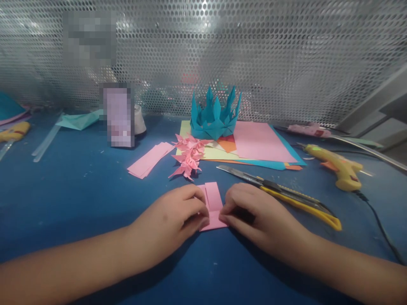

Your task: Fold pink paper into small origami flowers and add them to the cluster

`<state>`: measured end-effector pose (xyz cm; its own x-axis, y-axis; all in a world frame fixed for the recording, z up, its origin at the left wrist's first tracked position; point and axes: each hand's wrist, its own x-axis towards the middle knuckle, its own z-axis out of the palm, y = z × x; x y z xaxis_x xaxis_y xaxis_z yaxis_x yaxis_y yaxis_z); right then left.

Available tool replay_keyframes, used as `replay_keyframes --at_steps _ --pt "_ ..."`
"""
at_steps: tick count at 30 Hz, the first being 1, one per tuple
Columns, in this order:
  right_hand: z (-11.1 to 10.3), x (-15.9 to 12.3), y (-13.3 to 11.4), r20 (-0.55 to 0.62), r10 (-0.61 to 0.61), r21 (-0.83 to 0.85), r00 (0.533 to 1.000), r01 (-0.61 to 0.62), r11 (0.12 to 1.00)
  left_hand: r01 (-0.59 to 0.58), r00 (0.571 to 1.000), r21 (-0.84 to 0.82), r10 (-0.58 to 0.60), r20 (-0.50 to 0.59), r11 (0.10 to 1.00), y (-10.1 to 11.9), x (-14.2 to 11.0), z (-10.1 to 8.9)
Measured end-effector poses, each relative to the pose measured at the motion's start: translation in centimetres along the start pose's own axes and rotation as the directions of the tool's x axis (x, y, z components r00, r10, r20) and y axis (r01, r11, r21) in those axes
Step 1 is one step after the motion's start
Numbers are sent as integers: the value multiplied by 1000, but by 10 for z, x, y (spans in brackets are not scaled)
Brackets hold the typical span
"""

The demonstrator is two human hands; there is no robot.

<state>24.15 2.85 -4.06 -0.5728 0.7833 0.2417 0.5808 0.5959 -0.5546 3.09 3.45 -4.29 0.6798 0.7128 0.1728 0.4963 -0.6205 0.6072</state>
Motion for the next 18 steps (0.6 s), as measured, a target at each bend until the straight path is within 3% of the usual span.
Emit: replay_keyframes --at_steps 8,12,15,18 --pt "-1 1 4 18 -52 -45 998 53 998 -98 993 218 82 82 971 -4 -4 -2" --pt "0 -3 4 46 -188 -191 981 193 962 -133 987 319 95 133 938 -6 -7 -2" --pt "0 -6 2 122 -319 -337 940 341 877 -144 980 357 84 179 923 -5 -7 -2" --pt "1 -8 1 184 -405 -340 896 444 829 -146 981 354 89 172 924 -4 -6 -3"
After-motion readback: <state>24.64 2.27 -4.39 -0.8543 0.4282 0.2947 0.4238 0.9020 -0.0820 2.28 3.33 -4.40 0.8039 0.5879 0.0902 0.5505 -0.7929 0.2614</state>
